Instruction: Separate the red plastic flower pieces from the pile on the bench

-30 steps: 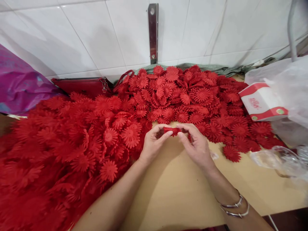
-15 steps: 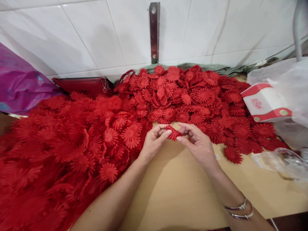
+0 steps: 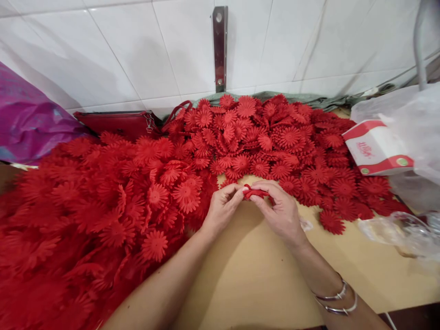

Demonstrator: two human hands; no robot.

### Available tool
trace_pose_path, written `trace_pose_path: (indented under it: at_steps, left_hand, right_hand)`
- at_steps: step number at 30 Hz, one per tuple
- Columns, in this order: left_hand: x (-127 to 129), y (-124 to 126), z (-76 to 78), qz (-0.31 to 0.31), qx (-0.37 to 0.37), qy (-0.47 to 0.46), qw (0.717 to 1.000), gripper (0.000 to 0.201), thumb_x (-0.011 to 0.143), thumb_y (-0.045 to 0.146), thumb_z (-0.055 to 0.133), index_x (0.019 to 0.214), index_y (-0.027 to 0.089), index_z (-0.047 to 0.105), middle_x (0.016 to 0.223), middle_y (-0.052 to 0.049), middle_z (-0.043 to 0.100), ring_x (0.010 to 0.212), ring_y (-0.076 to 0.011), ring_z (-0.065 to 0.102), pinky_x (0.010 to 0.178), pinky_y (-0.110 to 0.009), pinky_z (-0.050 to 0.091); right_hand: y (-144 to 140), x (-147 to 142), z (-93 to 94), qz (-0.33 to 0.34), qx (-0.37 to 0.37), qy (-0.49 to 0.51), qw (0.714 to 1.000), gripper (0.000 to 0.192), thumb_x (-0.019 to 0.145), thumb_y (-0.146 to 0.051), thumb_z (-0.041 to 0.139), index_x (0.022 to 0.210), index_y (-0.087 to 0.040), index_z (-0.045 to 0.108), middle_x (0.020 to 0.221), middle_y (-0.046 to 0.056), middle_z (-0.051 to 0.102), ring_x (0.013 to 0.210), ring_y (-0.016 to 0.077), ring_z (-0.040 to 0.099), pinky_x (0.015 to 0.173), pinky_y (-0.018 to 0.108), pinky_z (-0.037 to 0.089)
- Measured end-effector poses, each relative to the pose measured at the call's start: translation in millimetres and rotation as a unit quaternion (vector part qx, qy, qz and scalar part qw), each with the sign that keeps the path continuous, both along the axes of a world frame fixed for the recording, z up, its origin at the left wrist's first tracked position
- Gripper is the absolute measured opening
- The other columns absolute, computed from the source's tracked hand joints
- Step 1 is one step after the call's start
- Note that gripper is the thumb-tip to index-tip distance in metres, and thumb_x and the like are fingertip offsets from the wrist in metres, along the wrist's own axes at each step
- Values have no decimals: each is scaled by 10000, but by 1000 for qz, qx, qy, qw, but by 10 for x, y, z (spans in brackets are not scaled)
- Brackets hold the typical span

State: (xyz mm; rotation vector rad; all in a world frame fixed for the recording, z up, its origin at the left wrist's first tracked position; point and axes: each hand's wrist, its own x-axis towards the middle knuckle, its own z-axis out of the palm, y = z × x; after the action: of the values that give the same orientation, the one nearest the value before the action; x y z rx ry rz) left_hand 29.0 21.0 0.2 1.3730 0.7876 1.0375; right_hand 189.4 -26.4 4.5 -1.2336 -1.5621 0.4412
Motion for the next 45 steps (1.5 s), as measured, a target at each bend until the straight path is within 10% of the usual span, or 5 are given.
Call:
trace_pose_path:
  at_steps: [9, 17, 25, 45]
  left_hand:
    - [-14, -8, -31, 27, 82, -13, 996, 391, 841, 360, 786, 1201, 241, 691, 1270, -85, 686, 1124, -215, 657, 990, -341, 527]
    - [-22, 5, -69, 26, 100, 45, 994, 219, 842, 346, 787, 1021, 219, 776, 1044, -68, 784, 967, -204, 713, 907, -331, 544]
    - [-28, 27, -57, 79, 50, 21, 995, 210, 836, 340, 787, 995, 204, 769, 991, -45, 784, 925, -185, 705, 917, -324, 532]
    - [-8, 2, -45, 32, 87, 26, 995, 242, 858, 334, 765, 1055, 208, 706, 1015, -60, 696, 942, -192, 659, 884, -319, 522]
  right_hand:
    - [10, 30, 7, -48, -6, -19, 999, 200, 899, -265, 704, 1094, -260, 658, 1113, 75, 688, 1076, 233, 655, 992, 426, 519]
    - [-17, 21, -17, -52, -38, -15, 998, 82, 894, -250, 698, 970, -247, 669, 977, 37, 714, 935, 208, 673, 846, 361, 551]
    - [9, 62, 36, 42, -87, 78, 992, 350, 901, -334, 711, 1240, -259, 664, 1307, 86, 665, 1252, 234, 610, 1107, 455, 466]
    - [-23, -26, -21, 10, -134, 159, 978, 167, 960, -363, 615, 1051, -229, 658, 1008, 42, 717, 949, 184, 676, 886, 336, 551]
